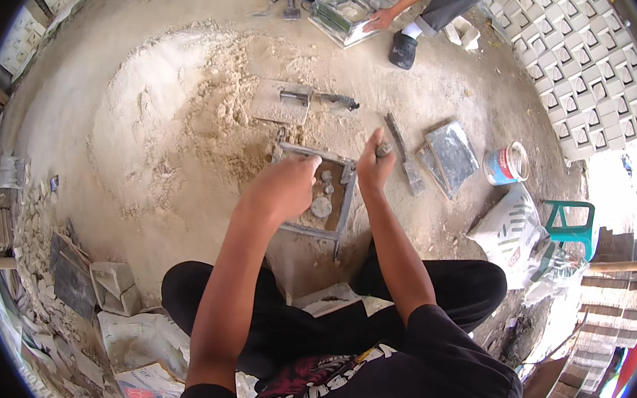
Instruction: The person fills a four-cavity metal mold with a dry mixture and uses a flat metal tool to level and compress the material. They repeatedly scoop additional material from a pile on the ground and pack it into the mold by hand and with the tool.
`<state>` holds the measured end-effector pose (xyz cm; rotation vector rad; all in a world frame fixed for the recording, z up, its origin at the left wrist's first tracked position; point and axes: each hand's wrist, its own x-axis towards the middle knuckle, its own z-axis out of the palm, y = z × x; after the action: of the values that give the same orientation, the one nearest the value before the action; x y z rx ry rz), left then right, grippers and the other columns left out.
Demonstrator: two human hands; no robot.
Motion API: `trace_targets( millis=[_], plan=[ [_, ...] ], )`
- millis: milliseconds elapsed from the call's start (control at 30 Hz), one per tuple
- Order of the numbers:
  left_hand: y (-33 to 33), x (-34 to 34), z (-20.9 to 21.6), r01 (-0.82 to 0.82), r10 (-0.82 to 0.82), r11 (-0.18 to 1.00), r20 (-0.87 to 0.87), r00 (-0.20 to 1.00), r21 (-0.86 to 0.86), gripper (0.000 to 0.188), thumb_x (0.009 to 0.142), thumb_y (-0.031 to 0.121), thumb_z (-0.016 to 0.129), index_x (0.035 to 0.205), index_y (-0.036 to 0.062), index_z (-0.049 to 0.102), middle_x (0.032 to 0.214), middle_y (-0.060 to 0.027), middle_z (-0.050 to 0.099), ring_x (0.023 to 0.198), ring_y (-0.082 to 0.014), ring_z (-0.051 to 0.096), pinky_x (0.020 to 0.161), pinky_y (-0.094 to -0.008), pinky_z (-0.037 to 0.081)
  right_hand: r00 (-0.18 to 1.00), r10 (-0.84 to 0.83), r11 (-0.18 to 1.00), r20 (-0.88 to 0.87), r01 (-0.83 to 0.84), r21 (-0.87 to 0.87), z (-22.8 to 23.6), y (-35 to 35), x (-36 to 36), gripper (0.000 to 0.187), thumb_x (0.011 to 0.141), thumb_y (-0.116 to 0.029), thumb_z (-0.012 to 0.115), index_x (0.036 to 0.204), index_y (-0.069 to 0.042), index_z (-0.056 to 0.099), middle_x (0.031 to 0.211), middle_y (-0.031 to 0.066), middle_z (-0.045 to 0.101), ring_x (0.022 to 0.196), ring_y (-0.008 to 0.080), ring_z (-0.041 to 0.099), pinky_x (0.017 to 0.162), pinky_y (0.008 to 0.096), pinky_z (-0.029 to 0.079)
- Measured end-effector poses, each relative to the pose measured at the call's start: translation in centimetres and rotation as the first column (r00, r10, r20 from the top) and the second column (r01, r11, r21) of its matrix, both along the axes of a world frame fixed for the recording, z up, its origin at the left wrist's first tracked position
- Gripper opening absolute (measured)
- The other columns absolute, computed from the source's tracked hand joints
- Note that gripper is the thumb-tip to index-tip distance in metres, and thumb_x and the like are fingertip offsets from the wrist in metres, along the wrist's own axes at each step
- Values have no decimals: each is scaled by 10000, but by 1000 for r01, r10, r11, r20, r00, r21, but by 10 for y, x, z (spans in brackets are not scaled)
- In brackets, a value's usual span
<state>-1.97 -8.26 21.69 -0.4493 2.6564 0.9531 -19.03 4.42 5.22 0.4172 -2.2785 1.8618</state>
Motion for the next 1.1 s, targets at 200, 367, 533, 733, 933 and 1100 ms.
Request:
trace_targets(
  millis=[200, 367, 533, 733, 933, 1100],
  plan=[
    [-1, 1, -1, -12, 12, 999, -1, 1000, 39, 407, 963, 127, 490, 1352, 8, 492, 1290, -216, 580, 1199, -356, 550, 1004, -436, 441, 997, 48, 977, 61, -59, 206, 9, -8, -7, 507, 1023, -329, 507, 609, -55, 403, 551, -25, 379, 558, 64, 347, 486, 315, 257],
    [0, -4, 2, -3, 5, 999, -66, 998, 34, 410, 953, 111, 492, 1352, 19, 497, 1296, -204, 578, 1201, -348, 550, 1015, -438, 437, 998, 20, 994, -67, -13, 106, 7, -5, 3, 503, 1019, -313, 521, 605, -49, 412, 546, -23, 343, 544, 67, 317, 470, 332, 242],
    [3, -4, 3, -20, 20, 1000, -36, 999, -6, 402, 946, 88, 486, 1340, 10, 511, 1300, -210, 573, 1199, -346, 551, 1016, -433, 437, 988, 30, 995, -151, -16, 98, -5, -4, -5, 488, 1024, -309, 509, 617, -50, 434, 562, -36, 347, 552, 59, 318, 473, 322, 247],
    [-3, 2, -5, -37, 37, 999, -60, 997, 8, 402, 958, 136, 488, 1332, -9, 514, 1289, -218, 580, 1207, -347, 547, 1027, -434, 429, 998, 66, 997, 12, -65, -29, 21, -15, 9, 482, 1028, -297, 497, 637, -28, 420, 556, -21, 356, 558, 76, 308, 481, 333, 259],
    [2, -1, 4, -15, 15, 1000, -72, 997, -2, 443, 962, 234, 523, 1332, -10, 512, 1286, -223, 582, 1209, -354, 545, 1024, -434, 431, 999, 32, 999, 28, -32, -7, 19, -15, 11, 518, 1028, -342, 492, 601, -51, 463, 548, -26, 417, 525, 54, 355, 479, 301, 272],
    [4, 0, -6, -18, 18, 1000, -119, 993, 1, 487, 952, 301, 556, 1322, -14, 517, 1270, -227, 592, 1200, -359, 552, 1015, -429, 439, 998, 59, 998, 13, -59, -11, 30, -8, 10, 544, 1018, -369, 514, 579, -52, 471, 526, -28, 418, 510, 59, 363, 476, 292, 275]
  ],
)
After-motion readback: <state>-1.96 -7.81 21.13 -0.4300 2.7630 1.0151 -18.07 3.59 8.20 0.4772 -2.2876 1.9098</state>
